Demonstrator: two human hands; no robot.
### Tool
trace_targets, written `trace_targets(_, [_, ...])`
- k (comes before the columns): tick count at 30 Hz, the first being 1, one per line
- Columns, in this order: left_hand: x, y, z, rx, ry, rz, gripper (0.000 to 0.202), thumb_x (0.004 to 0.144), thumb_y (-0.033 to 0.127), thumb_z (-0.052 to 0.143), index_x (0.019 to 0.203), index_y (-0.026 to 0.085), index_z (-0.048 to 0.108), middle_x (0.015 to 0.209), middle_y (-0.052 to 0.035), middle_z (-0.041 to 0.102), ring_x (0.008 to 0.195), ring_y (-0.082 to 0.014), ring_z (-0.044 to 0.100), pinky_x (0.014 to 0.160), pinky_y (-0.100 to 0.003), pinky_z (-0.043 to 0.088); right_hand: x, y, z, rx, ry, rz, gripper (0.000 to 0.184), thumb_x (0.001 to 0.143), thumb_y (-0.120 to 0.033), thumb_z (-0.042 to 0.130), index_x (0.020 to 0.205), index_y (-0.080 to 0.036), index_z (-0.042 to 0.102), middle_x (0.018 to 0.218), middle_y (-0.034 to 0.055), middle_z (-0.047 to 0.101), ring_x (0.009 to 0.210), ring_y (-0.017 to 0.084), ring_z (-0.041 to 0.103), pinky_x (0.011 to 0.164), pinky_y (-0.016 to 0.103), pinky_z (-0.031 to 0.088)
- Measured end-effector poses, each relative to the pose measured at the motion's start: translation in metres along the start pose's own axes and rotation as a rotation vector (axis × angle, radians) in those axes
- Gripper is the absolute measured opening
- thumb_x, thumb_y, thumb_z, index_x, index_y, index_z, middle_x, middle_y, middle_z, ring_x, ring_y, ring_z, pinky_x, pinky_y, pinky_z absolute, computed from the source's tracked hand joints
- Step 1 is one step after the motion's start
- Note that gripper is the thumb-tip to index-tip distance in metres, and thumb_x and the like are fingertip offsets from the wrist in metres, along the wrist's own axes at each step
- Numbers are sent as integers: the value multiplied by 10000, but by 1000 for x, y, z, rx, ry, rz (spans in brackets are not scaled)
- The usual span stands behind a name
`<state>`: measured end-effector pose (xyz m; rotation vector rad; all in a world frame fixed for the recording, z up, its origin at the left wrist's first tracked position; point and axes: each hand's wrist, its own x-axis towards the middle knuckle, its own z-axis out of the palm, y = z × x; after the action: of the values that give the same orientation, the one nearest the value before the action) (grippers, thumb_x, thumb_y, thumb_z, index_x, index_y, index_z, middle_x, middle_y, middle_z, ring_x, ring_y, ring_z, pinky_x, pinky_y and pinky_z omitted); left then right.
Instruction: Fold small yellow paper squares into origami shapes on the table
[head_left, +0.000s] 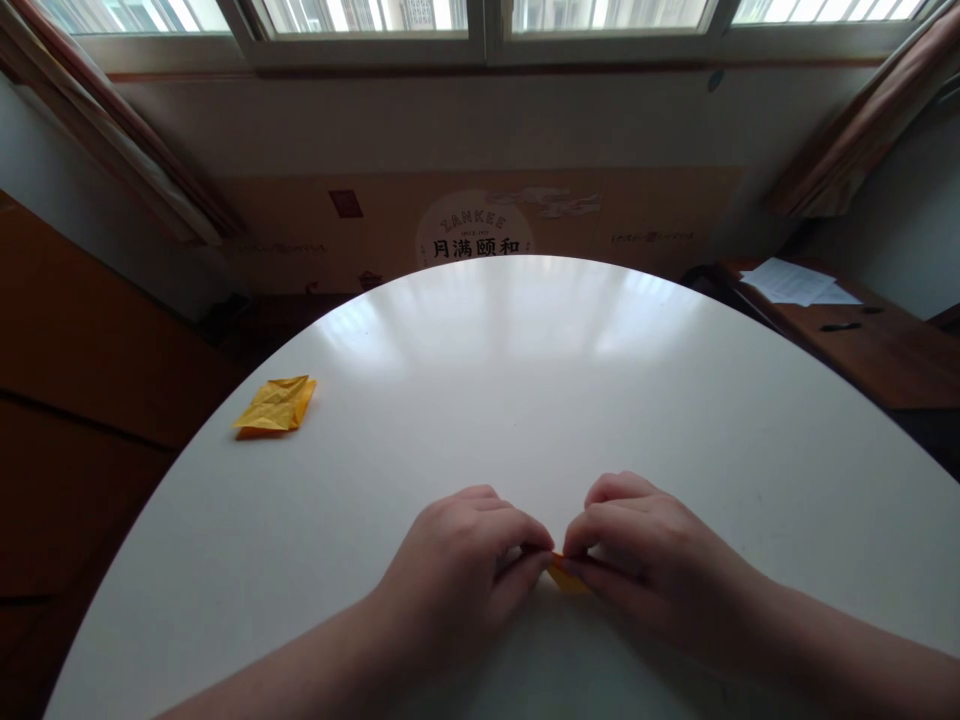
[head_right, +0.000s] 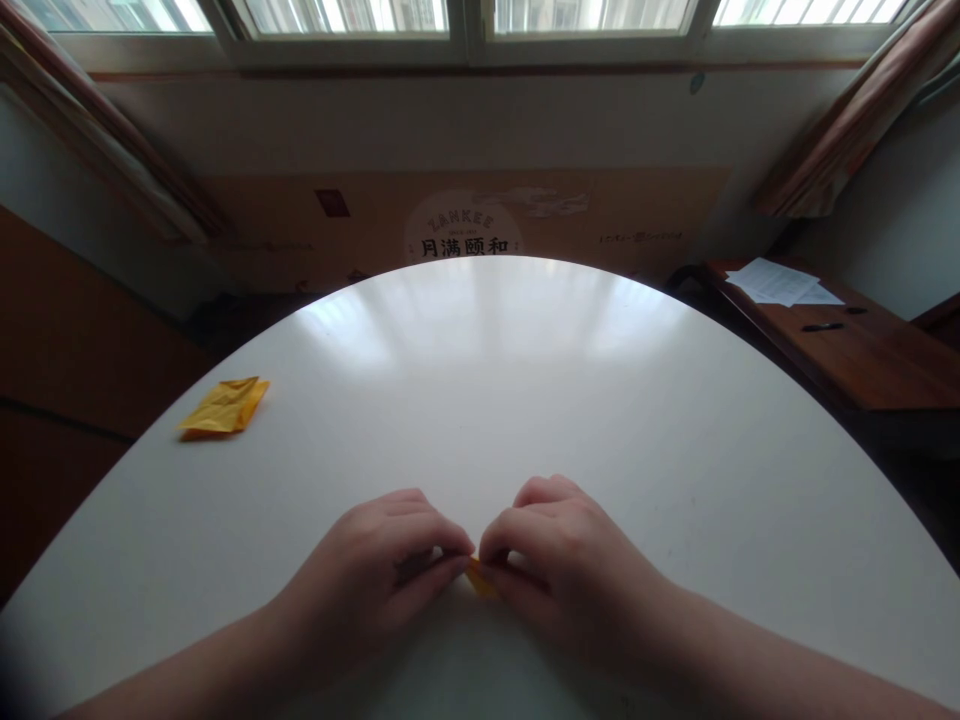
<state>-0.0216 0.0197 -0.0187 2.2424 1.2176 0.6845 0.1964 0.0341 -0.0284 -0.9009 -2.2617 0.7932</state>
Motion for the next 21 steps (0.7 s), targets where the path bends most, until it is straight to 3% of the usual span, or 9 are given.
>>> trace_targets(10, [7, 3, 3, 71, -36, -75, 124, 791, 135, 639, 768, 226, 720, 796, 3, 687, 773, -167, 606, 681, -268, 475, 6, 7, -5, -66, -57, -49, 114, 855, -132, 663, 781, -217, 679, 772, 24, 677, 769, 168, 585, 718, 288, 479])
trace_targets(17, [2, -3, 3, 75, -26, 77, 233, 808, 89, 601, 866, 262, 745, 846, 13, 684, 763, -137, 617, 675, -234, 480, 6, 8, -8, -35, -85, -85, 128, 891, -164, 642, 818, -230, 725, 764, 31, 692, 755, 172, 583, 705, 300, 482])
trace_targets(21, [1, -6, 2, 63, -59, 98, 278, 829, 89, 586, 897, 293, 763, 842, 22, 682, 752, -130, 613, 675, -228, 473, 6, 10, -11, -41, -125, -99, 120, 883, -163, 657, 828, -235, 736, 783, 30, 691, 759, 169, 582, 712, 299, 479])
